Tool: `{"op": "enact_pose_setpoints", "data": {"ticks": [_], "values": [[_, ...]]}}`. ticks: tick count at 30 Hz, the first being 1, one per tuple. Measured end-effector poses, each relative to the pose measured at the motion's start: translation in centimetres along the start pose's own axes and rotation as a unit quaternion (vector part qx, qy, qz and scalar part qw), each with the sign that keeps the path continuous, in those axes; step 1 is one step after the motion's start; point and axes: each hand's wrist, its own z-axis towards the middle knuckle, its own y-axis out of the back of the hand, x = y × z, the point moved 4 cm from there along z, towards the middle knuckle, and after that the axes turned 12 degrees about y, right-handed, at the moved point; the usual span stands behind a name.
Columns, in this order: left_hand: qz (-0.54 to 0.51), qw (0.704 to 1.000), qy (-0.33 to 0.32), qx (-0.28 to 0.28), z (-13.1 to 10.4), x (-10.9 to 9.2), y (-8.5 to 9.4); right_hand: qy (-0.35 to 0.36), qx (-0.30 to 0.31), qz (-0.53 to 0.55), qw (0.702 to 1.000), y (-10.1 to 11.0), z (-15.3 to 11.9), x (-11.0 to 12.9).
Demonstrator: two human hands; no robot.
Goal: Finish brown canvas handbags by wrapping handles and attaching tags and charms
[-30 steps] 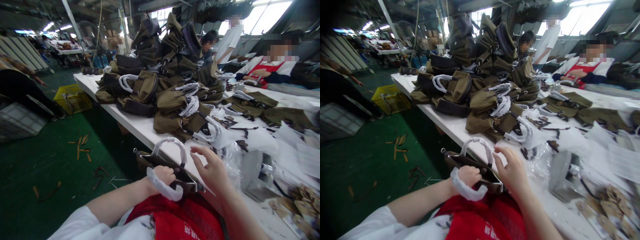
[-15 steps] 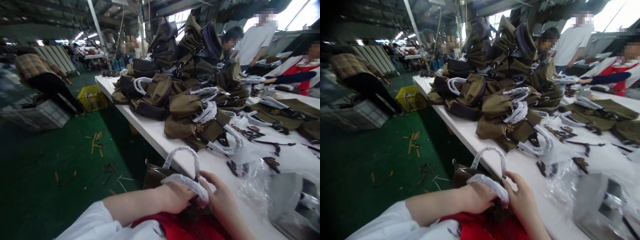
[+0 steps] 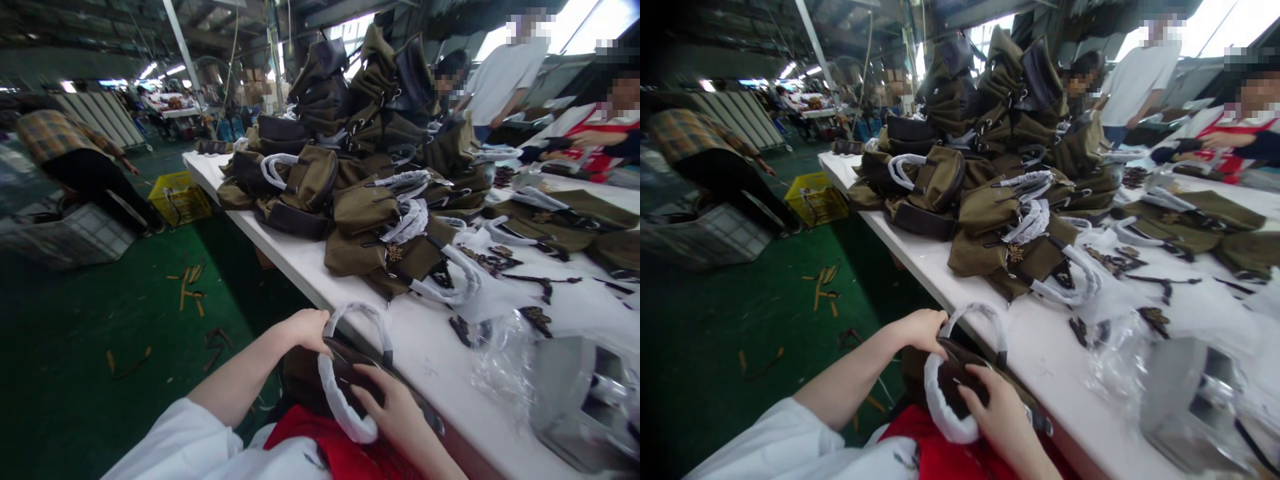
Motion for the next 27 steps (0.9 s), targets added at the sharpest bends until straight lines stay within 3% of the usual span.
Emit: {"op": "enact_pose_setpoints", "data": {"ticks": [4,6,8,12,16,19,21,24,27], "values": [[-0.021,0.995,-0.042,0.091,0.1,-0.5,-1.6,0.014,0.074,-0.072,0.995,-1.7,0.3,1.6],[-0.063,0.982,-0.089,0.152,-0.4,-0.4,-2.1,0.033,0.093,-0.073,0.993,-2.0,0.5,2.9],[-0.121,0.971,-0.111,0.171,-0.6,0.3,-2.2,0.064,0.14,-0.041,0.987,-2.4,0.3,4.6],[-0.227,0.969,-0.037,0.087,0.2,3.1,-1.7,0.138,0.259,0.04,0.955,-2.9,-0.7,8.2],[-0.283,0.959,0.013,0.023,0.8,4.3,-2.0,0.155,0.283,0.057,0.945,-3.1,-1.2,9.4],[-0.352,0.936,0.0,0.005,0.2,3.7,-2.9,0.128,0.291,0.095,0.943,-3.3,-0.6,8.2],[-0.416,0.909,-0.024,0.005,-0.5,2.9,-3.4,0.073,0.256,0.098,0.959,-3.3,0.4,6.3],[-0.458,0.887,-0.056,0.023,-1.5,1.4,-3.8,0.031,0.15,-0.015,0.988,-3.4,2.5,3.1],[-0.434,0.898,-0.064,0.041,-2.1,0.0,-4.0,0.028,0.14,-0.116,0.983,-5.0,4.3,1.5]]}}
